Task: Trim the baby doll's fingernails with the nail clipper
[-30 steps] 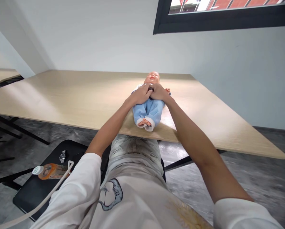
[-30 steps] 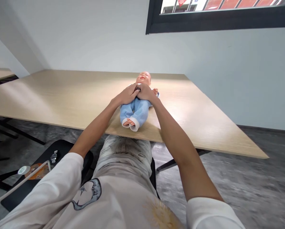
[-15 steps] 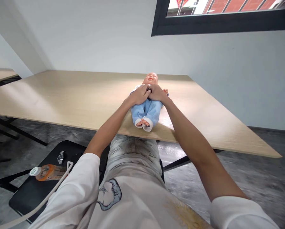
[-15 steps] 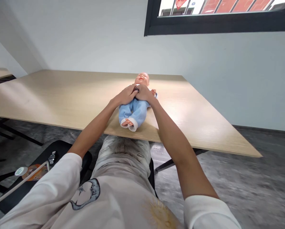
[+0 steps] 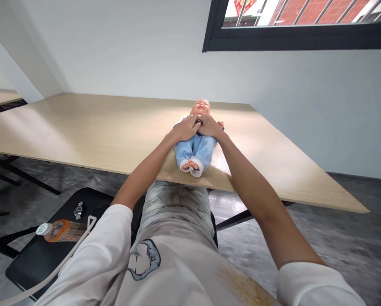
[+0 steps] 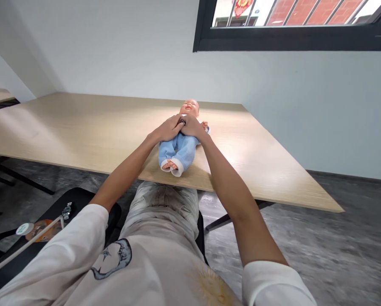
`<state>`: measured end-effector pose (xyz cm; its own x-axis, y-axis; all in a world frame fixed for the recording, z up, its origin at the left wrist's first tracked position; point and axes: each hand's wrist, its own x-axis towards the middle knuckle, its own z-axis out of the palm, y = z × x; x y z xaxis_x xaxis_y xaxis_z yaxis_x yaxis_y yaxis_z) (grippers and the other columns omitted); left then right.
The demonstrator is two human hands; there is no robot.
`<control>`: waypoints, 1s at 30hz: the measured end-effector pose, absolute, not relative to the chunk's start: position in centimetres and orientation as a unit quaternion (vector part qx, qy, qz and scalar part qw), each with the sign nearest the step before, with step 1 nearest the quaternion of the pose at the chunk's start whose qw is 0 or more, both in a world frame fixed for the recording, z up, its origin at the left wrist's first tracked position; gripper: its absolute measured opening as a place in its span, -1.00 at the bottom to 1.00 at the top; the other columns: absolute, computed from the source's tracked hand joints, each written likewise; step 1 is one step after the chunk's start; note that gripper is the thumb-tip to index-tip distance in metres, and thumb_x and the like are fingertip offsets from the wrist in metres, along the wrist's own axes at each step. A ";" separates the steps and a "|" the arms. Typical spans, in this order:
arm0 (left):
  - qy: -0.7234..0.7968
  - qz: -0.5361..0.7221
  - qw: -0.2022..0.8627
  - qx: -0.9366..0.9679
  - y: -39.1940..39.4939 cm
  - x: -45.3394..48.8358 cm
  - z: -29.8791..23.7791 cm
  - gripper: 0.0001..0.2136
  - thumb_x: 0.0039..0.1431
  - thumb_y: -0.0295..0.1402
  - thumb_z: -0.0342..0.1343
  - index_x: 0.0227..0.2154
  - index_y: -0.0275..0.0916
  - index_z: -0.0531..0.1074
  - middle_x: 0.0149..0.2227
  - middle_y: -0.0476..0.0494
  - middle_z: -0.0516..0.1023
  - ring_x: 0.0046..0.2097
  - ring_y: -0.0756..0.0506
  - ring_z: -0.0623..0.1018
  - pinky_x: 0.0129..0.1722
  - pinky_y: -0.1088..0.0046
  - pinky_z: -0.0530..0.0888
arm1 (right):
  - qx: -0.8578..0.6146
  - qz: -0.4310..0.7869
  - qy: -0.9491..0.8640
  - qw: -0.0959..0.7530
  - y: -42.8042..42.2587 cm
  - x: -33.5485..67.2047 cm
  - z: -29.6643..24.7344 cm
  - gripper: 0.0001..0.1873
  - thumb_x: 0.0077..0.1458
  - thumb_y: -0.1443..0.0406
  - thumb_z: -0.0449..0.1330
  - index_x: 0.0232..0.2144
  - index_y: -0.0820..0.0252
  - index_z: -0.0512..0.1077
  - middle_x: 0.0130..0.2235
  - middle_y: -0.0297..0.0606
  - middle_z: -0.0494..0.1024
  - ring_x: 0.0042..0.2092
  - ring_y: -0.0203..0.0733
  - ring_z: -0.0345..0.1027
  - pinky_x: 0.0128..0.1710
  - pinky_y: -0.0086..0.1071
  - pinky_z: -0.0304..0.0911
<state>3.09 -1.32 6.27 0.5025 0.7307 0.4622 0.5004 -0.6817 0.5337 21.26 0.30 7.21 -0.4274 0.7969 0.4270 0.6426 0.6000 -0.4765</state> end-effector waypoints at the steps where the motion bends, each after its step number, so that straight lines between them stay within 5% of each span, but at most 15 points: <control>1: 0.362 0.340 0.163 0.853 -1.1 3.1 6.2 -0.68 0.55 -0.10 0.00 0.09 -0.16 0.50 0.25 -0.42 0.66 0.29 -0.38 0.58 0.47 -0.09 0.45 | -0.428 0.119 -0.837 0.318 0.4 21.3 7.1 -0.84 -0.14 0.27 0.24 -0.54 0.03 0.27 -0.51 -0.19 0.44 -0.30 0.04 0.37 -0.20 -0.08 0.41; 22: 0.377 0.331 0.126 0.856 -0.9 3.3 6.0 -0.70 0.54 -0.22 -0.05 0.09 -0.20 0.50 0.26 -0.43 0.65 0.29 -0.35 0.59 0.45 -0.04 0.46 | -0.435 0.130 -0.827 0.332 0.0 21.0 7.3 -0.87 -0.12 0.34 0.24 -0.55 0.04 0.33 -0.48 -0.20 0.53 -0.29 0.06 0.44 -0.18 -0.07 0.48; 30: 0.365 0.399 0.248 0.804 -1.7 2.4 5.3 -0.75 0.35 -0.28 0.11 0.00 -0.23 0.54 0.12 -0.32 0.73 0.19 -0.28 0.67 0.36 0.08 0.55 | -0.473 0.248 -0.733 0.421 -0.9 21.2 6.2 -0.86 0.09 0.19 0.29 -0.46 0.05 0.44 -0.53 -0.33 0.50 -0.47 -0.12 0.37 -0.37 -0.22 0.44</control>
